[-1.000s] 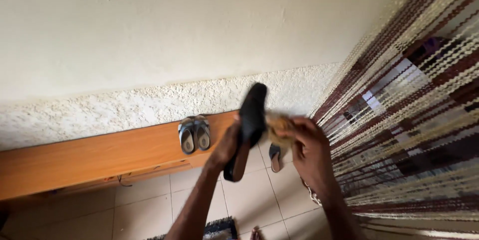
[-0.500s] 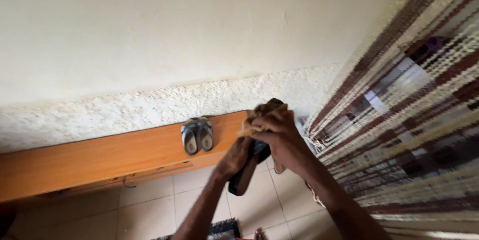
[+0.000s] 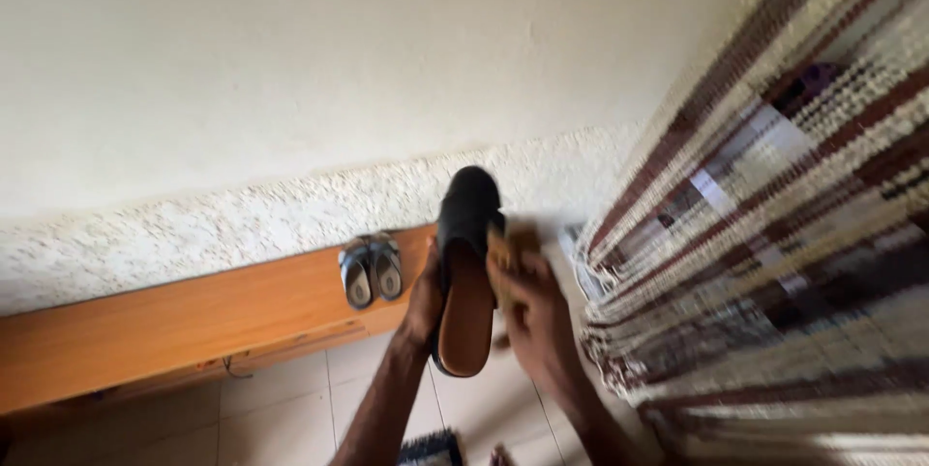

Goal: The recorder is cleaning and polishing a pair of black shoes with a cloth.

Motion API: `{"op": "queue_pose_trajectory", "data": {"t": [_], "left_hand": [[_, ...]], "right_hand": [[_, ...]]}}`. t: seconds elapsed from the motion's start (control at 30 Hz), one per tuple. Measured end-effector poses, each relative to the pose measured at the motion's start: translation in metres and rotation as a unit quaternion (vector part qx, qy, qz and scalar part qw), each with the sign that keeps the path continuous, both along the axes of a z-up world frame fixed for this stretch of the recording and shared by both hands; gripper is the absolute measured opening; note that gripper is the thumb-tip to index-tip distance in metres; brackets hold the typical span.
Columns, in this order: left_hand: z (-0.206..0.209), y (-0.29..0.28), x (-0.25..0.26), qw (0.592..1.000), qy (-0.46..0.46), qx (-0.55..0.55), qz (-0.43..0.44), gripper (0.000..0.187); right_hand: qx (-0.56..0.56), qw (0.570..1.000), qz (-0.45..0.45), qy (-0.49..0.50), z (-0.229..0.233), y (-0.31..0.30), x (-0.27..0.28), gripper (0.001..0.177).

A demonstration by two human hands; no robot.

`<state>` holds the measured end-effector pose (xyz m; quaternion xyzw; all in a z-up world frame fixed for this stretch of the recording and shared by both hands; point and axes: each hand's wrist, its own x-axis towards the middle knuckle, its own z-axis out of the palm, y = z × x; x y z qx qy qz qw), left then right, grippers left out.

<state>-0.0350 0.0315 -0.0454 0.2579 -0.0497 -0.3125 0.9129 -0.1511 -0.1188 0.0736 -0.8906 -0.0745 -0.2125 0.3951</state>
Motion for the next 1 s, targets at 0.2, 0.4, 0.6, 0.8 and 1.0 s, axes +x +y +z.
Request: {"op": "queue_pose_trajectory", "data": {"t": [0.2, 0.4, 0.6, 0.8, 1.0], "left_hand": [[-0.019, -0.004, -0.008, 1.000, 0.013, -0.006, 0.026, 0.077], [-0.020, -0.026, -0.001, 0.998, 0.006, -0.028, 0.061, 0.078], [-0.025, -0.010, 0.011, 0.990, 0.017, -0.002, 0.143, 0.092], [-0.003, -0.016, -0.002, 0.966, 0.115, -0.015, 0.232, 0.090], [-0.055, -0.018, -0.011, 0.975, -0.068, 0.121, 0.174, 0.080]], "right_hand": [[0.185, 0.980, 0.071, -0.004, 0.019, -0.041, 0.031, 0.054], [0.176, 0.979, 0.018, 0.098, -0.010, -0.018, 0.044, 0.065], [0.203, 0.974, 0.090, 0.053, -0.099, 0.000, 0.005, 0.069], [0.233, 0.958, 0.043, 0.164, -0.114, -0.002, -0.031, 0.071], [0.166, 0.968, 0.098, 0.163, -0.046, -0.049, -0.010, 0.069]]}}
